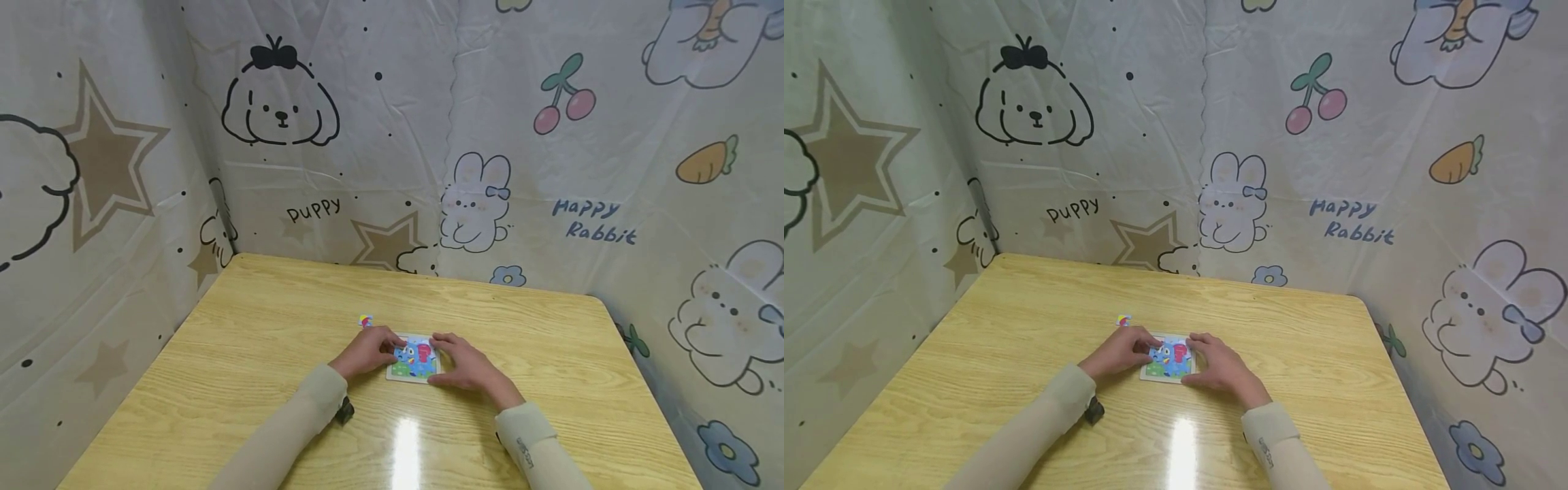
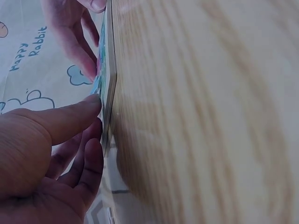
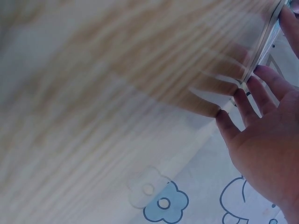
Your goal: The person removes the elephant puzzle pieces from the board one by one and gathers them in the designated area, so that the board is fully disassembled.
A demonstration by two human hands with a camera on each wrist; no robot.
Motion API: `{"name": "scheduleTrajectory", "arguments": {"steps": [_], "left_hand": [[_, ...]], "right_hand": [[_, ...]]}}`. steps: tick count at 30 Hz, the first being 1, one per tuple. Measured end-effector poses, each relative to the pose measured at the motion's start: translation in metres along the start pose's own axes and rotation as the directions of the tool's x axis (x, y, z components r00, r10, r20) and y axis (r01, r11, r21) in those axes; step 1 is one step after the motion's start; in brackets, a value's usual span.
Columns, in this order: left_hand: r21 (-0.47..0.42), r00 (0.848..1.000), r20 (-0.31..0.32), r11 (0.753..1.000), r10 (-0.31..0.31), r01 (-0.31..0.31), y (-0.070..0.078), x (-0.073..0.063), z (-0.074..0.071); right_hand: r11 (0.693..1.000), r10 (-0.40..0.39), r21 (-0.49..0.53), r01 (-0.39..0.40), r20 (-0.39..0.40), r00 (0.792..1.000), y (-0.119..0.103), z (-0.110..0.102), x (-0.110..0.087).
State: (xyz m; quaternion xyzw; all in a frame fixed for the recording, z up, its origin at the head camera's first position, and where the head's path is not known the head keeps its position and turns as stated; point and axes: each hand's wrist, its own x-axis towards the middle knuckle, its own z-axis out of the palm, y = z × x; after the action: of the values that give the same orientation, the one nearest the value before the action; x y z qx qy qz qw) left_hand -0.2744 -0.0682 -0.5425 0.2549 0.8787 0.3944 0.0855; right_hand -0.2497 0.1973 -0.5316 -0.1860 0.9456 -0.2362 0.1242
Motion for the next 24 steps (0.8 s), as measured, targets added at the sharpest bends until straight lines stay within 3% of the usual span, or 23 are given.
{"name": "scheduleTrajectory", "arguments": {"steps": [12,24], "left_hand": [[-0.02,1.0,-0.017,1.0,0.024,-0.024,-0.003,-0.002,-0.004],[-0.038,0.997,-0.052,0.998,-0.048,0.046,-0.009,-0.01,-0.018]], "right_hand": [[1.0,0.014,-0.007,-0.013,0.012,1.0,0.0,0.0,0.0],[1.0,-0.013,-0.019,0.013,-0.006,1.0,-0.002,-0.001,-0.002]]}}
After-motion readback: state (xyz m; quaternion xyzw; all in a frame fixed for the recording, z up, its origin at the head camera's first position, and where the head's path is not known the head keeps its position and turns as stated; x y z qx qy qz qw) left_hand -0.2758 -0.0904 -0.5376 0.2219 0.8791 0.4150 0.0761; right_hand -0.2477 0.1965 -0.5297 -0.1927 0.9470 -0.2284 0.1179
